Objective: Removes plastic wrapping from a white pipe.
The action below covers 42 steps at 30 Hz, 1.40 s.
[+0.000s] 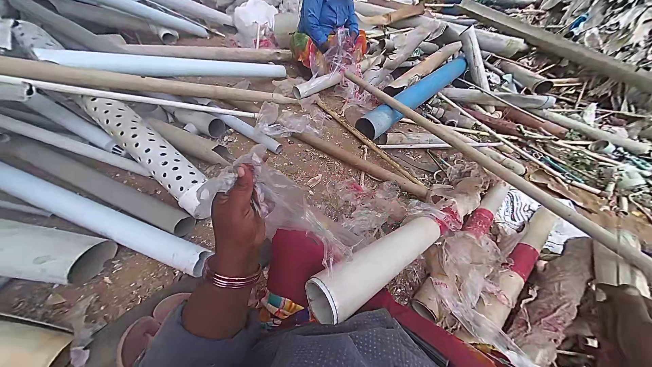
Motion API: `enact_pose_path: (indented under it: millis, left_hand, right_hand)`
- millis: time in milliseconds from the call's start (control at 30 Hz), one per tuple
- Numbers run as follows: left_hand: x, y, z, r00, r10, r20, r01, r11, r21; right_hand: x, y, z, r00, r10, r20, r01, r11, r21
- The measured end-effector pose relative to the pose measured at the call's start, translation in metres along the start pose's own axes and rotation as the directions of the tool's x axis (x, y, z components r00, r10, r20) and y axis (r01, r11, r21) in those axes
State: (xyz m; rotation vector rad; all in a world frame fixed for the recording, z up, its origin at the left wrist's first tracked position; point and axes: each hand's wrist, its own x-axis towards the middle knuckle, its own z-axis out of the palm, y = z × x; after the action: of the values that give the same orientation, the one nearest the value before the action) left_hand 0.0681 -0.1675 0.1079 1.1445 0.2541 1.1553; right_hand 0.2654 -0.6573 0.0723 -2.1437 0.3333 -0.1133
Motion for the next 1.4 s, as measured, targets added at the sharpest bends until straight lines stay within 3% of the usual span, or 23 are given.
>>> enact_pose_path:
  millis: [133,267,333,400,467,533,600,667,733,800,867,933,1000,1133,1300,1400]
  left_hand:
    - [0.009,-0.005,0.001,0.995,-0.078,-0.054,0.082,0.993,0.080]
    - [0.020,-0.006,-0.034,0.928,-0.325,-0.181,0.366,0.885,0.287]
    - [0.022,-0.001,-0.064,0.865,-0.433,-0.254,0.501,0.710,0.494]
    - [0.023,0.005,-0.100,0.788,-0.545,-0.286,0.567,0.462,0.682]
    - [0.022,0.023,-0.127,0.695,-0.653,-0.303,0.536,0.189,0.823]
    - [0.023,0.041,-0.144,0.637,-0.667,-0.386,0.471,-0.059,0.880]
    - [0.023,0.054,-0.154,0.709,-0.589,-0.388,0.359,-0.173,0.917]
    - [0.020,0.064,-0.145,0.863,-0.467,-0.192,0.176,-0.079,0.981]
    - [0.012,0.057,-0.118,0.928,-0.363,0.078,-0.040,0.112,0.993]
    - [0.005,0.030,-0.095,0.868,-0.349,0.354,-0.248,0.315,0.916]
    - [0.000,-0.003,-0.081,0.736,-0.474,0.484,-0.330,0.373,0.867]
    - [-0.002,-0.029,-0.074,0.632,-0.629,0.452,-0.301,0.339,0.892]
    - [-0.003,-0.042,-0.075,0.594,-0.720,0.358,-0.234,0.271,0.934]
    - [-0.006,-0.034,-0.080,0.482,-0.848,0.218,-0.140,0.172,0.975]
    - [-0.010,-0.019,-0.077,0.417,-0.868,0.269,-0.215,0.193,0.957]
    - [-0.011,-0.006,-0.062,0.367,-0.894,0.257,-0.288,0.153,0.945]
  right_hand:
    - [-0.035,0.006,0.045,0.942,-0.111,0.316,0.075,0.990,0.123]
    - [-0.046,-0.001,0.072,0.876,-0.180,0.447,0.157,0.984,0.089]
    - [-0.052,-0.010,0.076,0.844,-0.199,0.499,0.193,0.979,0.064]
    - [-0.055,-0.015,0.080,0.825,-0.215,0.522,0.214,0.975,0.064]
    - [-0.059,-0.018,0.086,0.810,-0.231,0.539,0.227,0.971,0.075]
    - [-0.064,-0.017,0.091,0.795,-0.233,0.560,0.230,0.970,0.076]
    - [-0.068,-0.013,0.096,0.790,-0.225,0.570,0.223,0.972,0.074]
    - [-0.073,-0.008,0.100,0.784,-0.225,0.578,0.217,0.973,0.084]
    - [-0.077,-0.002,0.104,0.775,-0.241,0.585,0.222,0.969,0.105]
    - [-0.082,0.003,0.107,0.767,-0.260,0.587,0.236,0.964,0.118]
    - [-0.088,0.007,0.108,0.764,-0.268,0.587,0.239,0.962,0.128]
    - [-0.093,0.012,0.107,0.768,-0.265,0.583,0.252,0.962,0.105]
    - [-0.098,0.014,0.105,0.770,-0.245,0.589,0.259,0.964,0.062]
    - [-0.102,0.015,0.100,0.767,-0.198,0.610,0.242,0.970,0.011]
    - [-0.101,0.010,0.106,0.720,-0.210,0.661,0.273,0.962,0.009]
    - [-0.104,0.004,0.115,0.697,-0.223,0.681,0.299,0.954,0.005]
